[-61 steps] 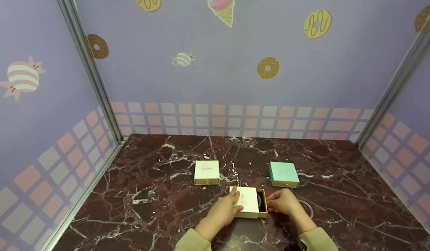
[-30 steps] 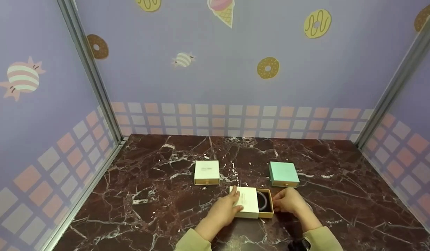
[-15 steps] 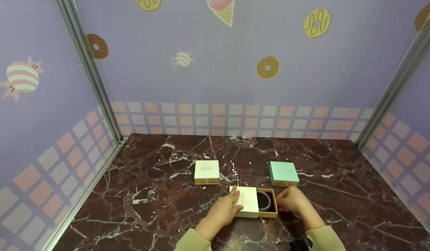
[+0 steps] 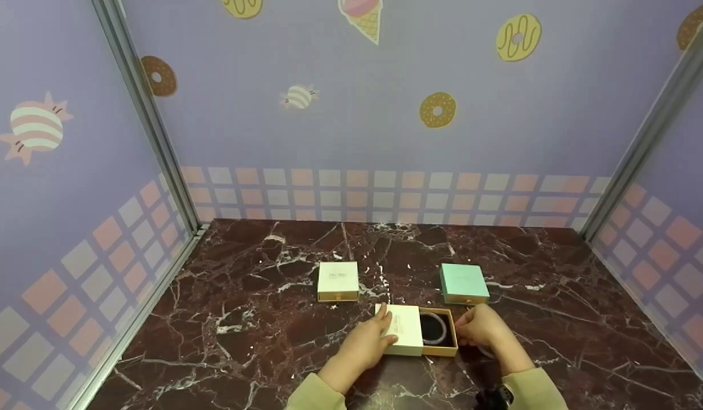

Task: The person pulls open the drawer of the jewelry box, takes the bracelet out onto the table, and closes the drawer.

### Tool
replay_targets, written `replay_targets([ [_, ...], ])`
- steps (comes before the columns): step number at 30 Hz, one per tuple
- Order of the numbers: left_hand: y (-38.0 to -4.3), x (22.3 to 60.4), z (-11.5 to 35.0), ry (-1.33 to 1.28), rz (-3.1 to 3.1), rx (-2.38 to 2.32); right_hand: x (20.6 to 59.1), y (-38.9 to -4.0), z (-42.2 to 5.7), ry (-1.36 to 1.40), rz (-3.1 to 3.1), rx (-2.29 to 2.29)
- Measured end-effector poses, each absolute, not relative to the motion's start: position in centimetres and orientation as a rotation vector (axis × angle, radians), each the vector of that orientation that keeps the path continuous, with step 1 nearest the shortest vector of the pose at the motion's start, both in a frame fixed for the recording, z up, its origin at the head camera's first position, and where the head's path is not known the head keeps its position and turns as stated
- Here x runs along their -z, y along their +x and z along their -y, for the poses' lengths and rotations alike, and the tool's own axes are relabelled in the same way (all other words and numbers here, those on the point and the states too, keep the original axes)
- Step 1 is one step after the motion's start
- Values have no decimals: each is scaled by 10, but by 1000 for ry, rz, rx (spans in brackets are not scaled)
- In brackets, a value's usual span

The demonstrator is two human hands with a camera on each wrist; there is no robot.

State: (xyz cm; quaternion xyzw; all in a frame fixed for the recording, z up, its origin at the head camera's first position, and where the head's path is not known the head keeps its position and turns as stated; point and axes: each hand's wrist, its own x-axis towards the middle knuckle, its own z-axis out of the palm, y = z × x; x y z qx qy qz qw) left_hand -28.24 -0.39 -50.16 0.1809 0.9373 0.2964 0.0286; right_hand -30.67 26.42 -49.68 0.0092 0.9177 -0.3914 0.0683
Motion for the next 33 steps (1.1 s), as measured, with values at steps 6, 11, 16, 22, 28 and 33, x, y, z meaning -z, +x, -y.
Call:
replay_targets([
  [6,-282,502,5,574,-2890,-920,497,-308,-266,34,-2773,1137],
  [11,-282,502,5,579,-2894,-919,498,-308,-267,31,-2787,1127],
  [16,-282,502,5,580,-2896,-919,496,-307,-267,36,-2794,1123],
  [22,-282,502,5,588,-2898,-919,496,-308,-269,40,-2783,1131],
  [28,-282,503,5,585,-2902,-921,497,-309,-272,64,-2785,1118],
  [33,-282,503,5,577,-2895,-932,495,-309,-273,53,-2782,1101],
])
